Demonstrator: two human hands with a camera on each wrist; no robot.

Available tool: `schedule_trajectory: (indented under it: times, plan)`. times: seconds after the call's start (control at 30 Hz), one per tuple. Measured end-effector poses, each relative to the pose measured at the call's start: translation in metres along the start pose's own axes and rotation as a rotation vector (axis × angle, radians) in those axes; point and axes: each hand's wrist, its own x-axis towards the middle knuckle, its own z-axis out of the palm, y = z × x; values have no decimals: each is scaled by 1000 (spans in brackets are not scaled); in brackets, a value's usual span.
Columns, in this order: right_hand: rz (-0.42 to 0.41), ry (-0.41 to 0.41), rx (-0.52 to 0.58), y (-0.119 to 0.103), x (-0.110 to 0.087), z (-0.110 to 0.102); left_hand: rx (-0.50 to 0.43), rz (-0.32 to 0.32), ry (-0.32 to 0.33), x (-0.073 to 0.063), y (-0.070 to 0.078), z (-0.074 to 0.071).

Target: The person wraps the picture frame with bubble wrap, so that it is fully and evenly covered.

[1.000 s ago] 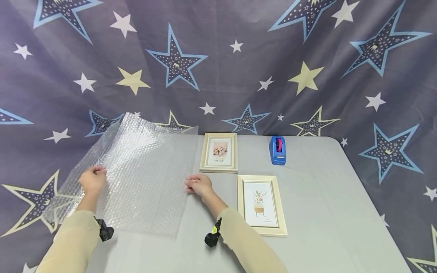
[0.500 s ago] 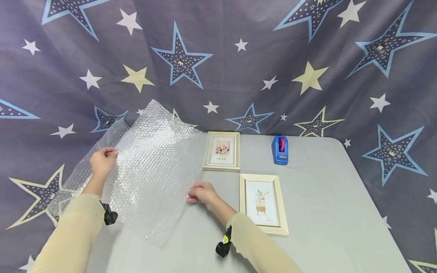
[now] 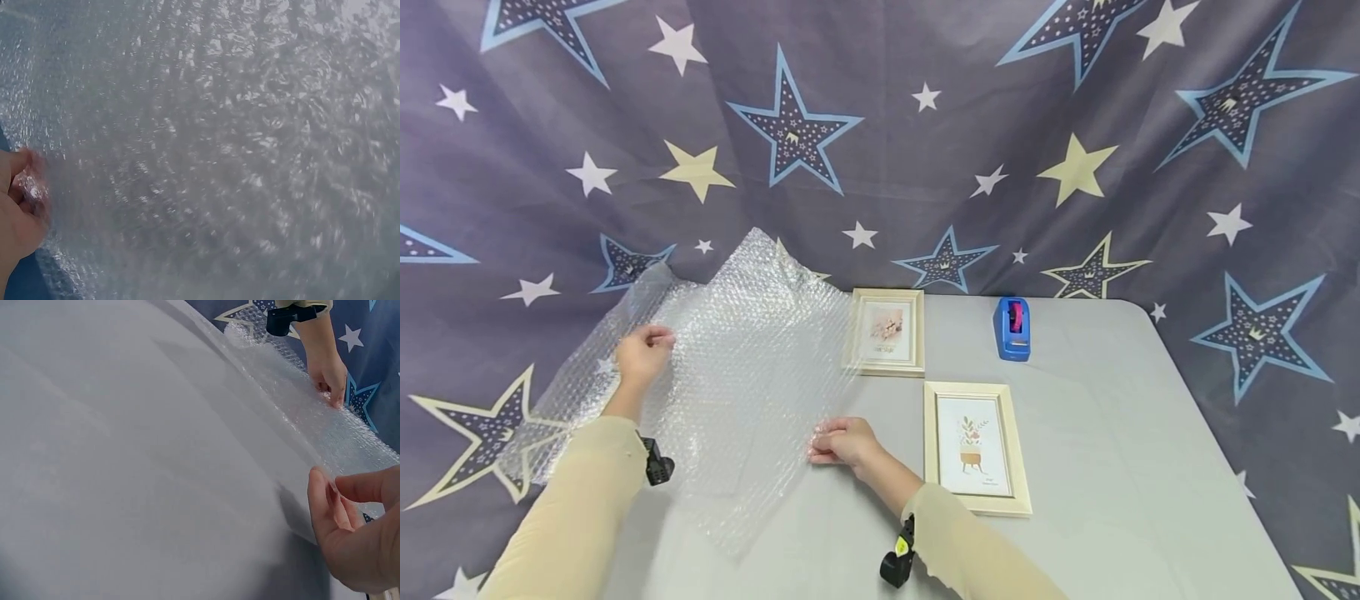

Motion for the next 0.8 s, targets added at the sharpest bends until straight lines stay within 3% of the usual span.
schedule_trajectory:
  times: [0.3, 0.53, 0.8]
  plan:
    - [15, 24, 12, 1, 1, -5, 0, 26, 39, 5, -6, 21]
    - [23, 40, -2, 3, 3, -5, 5, -70, -5, 7, -10, 30]
    - [23, 70, -9, 0, 4, -8, -62, -134, 54, 8, -13, 34]
